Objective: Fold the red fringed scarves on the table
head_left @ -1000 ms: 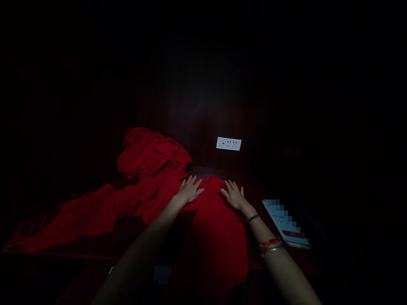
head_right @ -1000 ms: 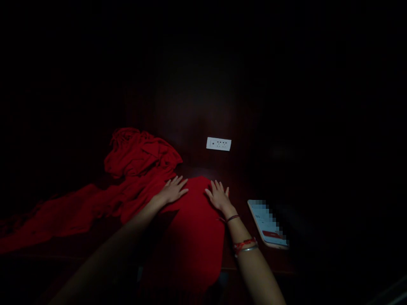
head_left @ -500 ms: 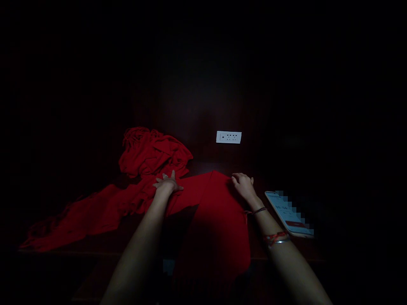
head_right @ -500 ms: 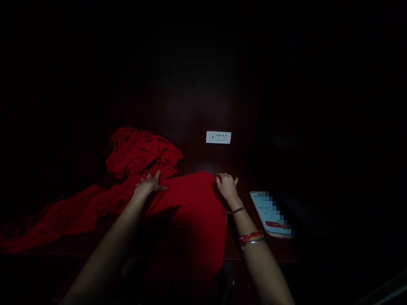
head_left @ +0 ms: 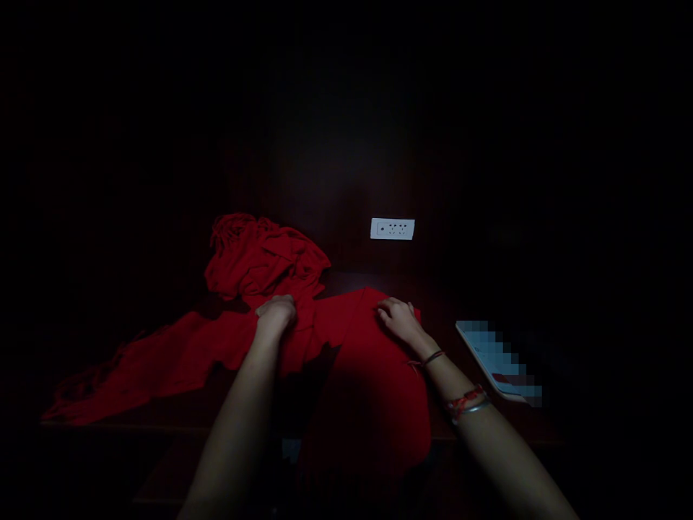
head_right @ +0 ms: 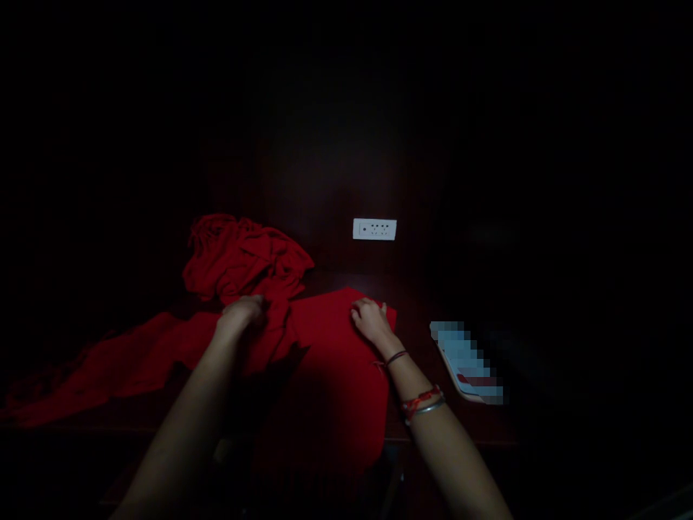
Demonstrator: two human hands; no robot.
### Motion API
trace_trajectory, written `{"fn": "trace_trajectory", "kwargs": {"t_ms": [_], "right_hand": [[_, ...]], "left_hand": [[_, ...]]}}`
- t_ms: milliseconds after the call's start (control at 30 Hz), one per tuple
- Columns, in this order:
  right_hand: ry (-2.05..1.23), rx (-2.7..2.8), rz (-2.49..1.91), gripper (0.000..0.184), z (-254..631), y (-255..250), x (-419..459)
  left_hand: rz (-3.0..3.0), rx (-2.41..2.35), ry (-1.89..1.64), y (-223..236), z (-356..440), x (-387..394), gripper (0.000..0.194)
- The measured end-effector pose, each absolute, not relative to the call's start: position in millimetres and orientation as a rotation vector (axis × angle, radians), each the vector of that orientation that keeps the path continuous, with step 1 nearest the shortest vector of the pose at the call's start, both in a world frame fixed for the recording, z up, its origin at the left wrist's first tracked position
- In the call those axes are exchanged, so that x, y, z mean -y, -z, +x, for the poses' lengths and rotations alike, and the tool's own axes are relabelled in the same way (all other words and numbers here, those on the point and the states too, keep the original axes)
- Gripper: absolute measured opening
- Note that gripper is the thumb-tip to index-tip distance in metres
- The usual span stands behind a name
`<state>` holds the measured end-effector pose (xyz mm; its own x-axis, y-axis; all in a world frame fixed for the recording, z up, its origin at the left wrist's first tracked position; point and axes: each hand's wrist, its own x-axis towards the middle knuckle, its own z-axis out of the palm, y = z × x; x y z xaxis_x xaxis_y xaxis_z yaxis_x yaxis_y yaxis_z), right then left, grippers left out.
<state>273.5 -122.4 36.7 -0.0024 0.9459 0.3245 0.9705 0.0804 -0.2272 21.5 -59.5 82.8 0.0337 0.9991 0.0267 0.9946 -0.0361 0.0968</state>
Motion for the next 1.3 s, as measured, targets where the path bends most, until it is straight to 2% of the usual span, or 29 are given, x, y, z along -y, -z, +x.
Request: {"fn": "trace_trajectory", "kwargs": {"t_ms": [100, 267, 367, 500, 633, 700, 800, 900, 1000, 1167, 1233, 1300], "right_hand": [[0.061, 2.023, -1.816, 0.031, 270, -34, 120], [0.006, 2.177, -1.536, 0.042, 262, -23, 115], [-0.049, 2.289, -1.486, 0.049, 262, -15, 111], [-0.039, 2.312, -1.521, 0.043, 265, -12, 110], [0.008, 2.184, -1.576, 0.033, 263, -17, 113], [0.006, 2.136, -1.576, 0.031, 260, -19, 115], [-0.025, 2.136, -1.505, 0.031, 259, -19, 116], [-0.064, 2.161, -1.446, 0.036, 260, -17, 115], [-0.093, 2.154, -1.432, 0.041, 261, -16, 115], [-0.176, 2.025, -1.391, 0.049, 259, -18, 117], [-0.208, 1.936, -1.420, 0.053, 259, -19, 117], [-0.221, 1.852, -1.457, 0.054, 260, -20, 116]], "left_hand": [[2.178, -2.153, -0.080, -93, 30, 68, 0.043], [2.536, -1.912, -0.507, -93, 43, 69, 0.041], [2.553, -1.725, -0.553, -88, 47, 65, 0.045], [2.227, -2.079, -0.423, -81, 18, 65, 0.061], [1.723, -2.553, -0.289, -61, -46, 75, 0.083], [1.500, -2.733, -0.251, -46, -76, 81, 0.087], [1.467, -2.680, -0.257, -29, -105, 91, 0.084], [1.723, -2.484, -0.335, -30, -110, 98, 0.067], [1.981, -2.354, -0.506, -52, -93, 100, 0.056], [2.296, -1.985, -1.011, -96, -14, 95, 0.058], [2.474, -1.743, -0.942, -97, 27, 95, 0.058], [2.468, -1.761, -0.605, -86, 62, 98, 0.064]]}}
